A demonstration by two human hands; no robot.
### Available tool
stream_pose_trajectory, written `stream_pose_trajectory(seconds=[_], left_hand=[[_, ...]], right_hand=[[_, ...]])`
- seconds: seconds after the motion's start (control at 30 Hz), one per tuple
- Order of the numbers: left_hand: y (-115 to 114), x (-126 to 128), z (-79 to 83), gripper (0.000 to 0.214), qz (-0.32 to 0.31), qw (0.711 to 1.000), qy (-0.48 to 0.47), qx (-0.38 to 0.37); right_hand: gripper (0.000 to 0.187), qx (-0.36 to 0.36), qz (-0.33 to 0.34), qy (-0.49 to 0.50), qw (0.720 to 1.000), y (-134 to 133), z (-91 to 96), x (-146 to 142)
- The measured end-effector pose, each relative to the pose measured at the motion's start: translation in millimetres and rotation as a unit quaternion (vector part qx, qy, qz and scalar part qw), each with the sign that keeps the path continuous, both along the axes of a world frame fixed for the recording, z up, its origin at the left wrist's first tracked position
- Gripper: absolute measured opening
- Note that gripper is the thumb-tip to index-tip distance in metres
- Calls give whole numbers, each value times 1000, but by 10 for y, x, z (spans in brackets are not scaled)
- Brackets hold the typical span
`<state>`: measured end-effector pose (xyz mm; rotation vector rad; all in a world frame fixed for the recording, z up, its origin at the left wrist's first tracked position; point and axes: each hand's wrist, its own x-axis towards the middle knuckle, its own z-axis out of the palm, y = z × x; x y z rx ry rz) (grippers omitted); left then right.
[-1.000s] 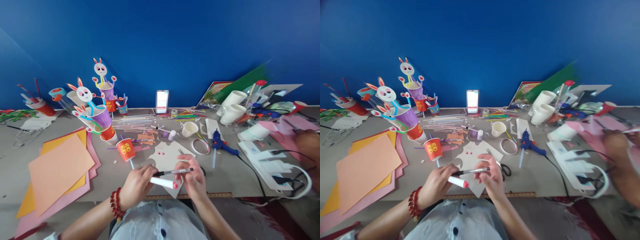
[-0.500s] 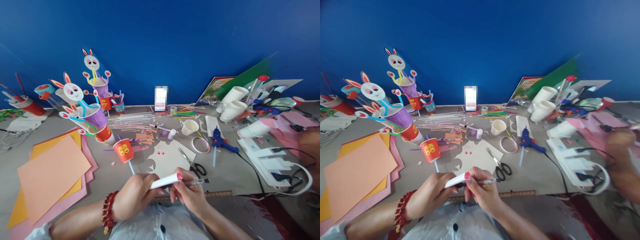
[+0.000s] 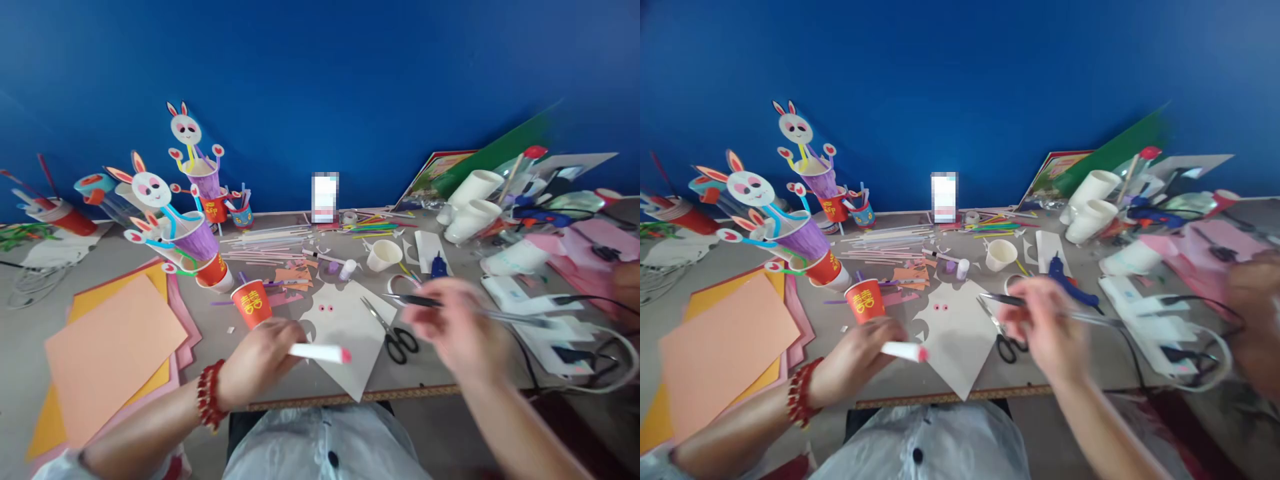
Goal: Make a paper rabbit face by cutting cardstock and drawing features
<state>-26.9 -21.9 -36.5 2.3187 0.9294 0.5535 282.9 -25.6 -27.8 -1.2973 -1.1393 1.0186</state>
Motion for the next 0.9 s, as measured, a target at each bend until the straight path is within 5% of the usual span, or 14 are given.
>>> stream_pose_trajectory(seconds=[0.1,0.3,0.6,0.9], left_hand=[[30,278,-240,17,-82,981,77,159],[20,386,-708,13,-99,958,177,202],[14,409,-727,15,-93,958,184,198],[-39,444,-802,15,-75,962,184,188]], right_hand=[[34,-45,56,42,997,58,-290,-252],[13,-63,133,-62,987,176,-778,-536],[14,43,92,-169,980,249,-956,-611],[18,21,100,-206,973,236,-944,-594]])
